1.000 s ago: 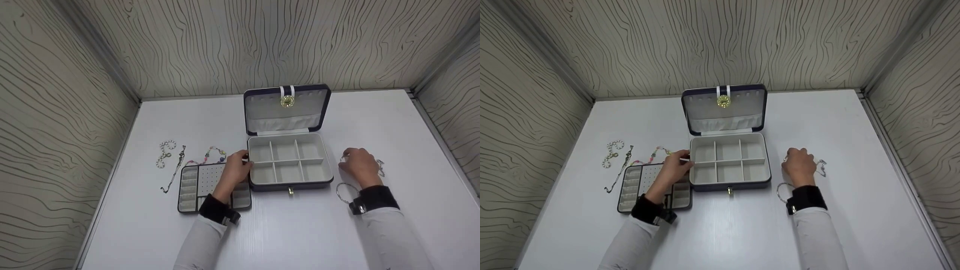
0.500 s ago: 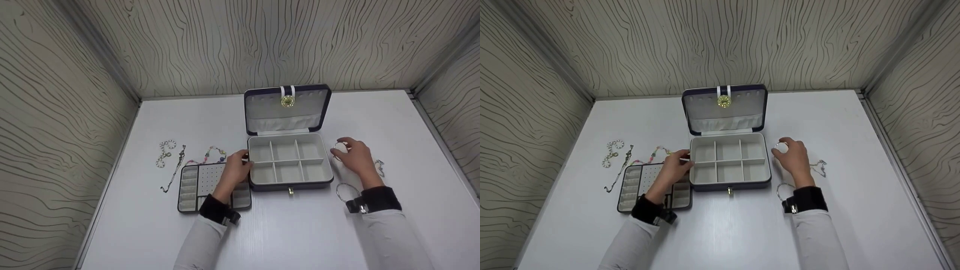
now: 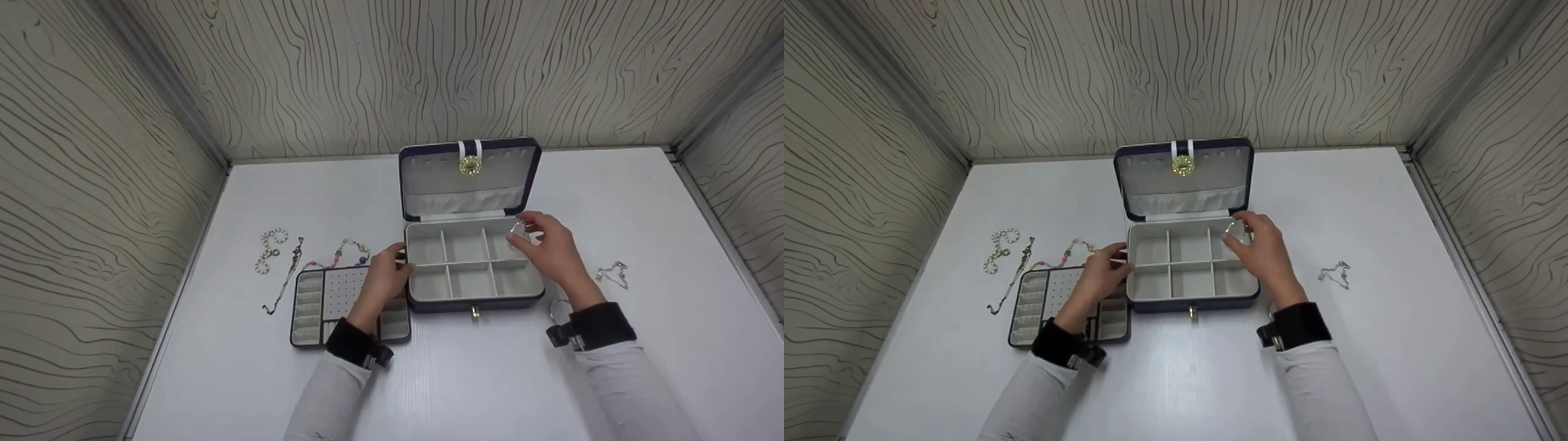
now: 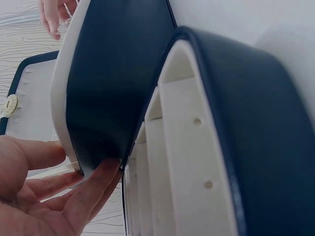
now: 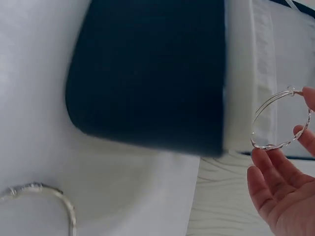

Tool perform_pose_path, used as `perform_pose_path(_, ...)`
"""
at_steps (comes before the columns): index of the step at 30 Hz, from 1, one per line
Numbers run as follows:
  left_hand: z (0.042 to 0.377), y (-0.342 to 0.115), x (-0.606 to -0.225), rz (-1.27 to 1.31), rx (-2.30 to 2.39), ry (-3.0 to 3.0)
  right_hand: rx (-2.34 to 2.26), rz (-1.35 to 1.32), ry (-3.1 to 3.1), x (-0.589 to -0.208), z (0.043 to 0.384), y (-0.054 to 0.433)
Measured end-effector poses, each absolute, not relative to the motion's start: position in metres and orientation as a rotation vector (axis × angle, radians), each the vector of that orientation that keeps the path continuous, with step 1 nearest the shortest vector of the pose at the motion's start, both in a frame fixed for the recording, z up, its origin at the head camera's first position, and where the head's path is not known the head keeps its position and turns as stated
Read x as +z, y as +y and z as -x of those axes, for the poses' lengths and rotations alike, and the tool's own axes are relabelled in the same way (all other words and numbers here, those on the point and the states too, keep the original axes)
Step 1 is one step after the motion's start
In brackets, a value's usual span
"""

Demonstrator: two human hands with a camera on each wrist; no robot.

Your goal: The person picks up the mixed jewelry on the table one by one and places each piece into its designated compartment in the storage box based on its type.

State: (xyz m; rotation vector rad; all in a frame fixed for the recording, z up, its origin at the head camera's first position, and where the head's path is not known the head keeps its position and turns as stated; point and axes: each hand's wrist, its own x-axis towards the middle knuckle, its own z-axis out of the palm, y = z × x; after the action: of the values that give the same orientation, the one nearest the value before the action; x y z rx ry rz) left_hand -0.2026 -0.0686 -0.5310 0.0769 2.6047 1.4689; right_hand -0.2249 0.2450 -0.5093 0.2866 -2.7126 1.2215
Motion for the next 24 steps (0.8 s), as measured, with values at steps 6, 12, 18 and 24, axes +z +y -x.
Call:
perform_pose_path(6,0.203,-0.068,-0.532,-0.054,1.468,2.595,1.019,-0.384,-2.853,-0.520,0.228,0.233)
perform_pose_path(12,0.203,-0.067,-0.532,-0.002,1.438,2.590,0.731,-0.488,-2.899,-0.530,0.233,0.229)
perform_pose_path(18,0.203,-0.068,-0.533,-0.014,1.457,2.582,0.580,-0.539,-2.931,-0.536,0.237,0.226)
perform_pose_path(24,0.202,-0.070,-0.531,-0.067,1.466,2.594,0.463,-0.538,-3.004,-0.536,0.241,0.222)
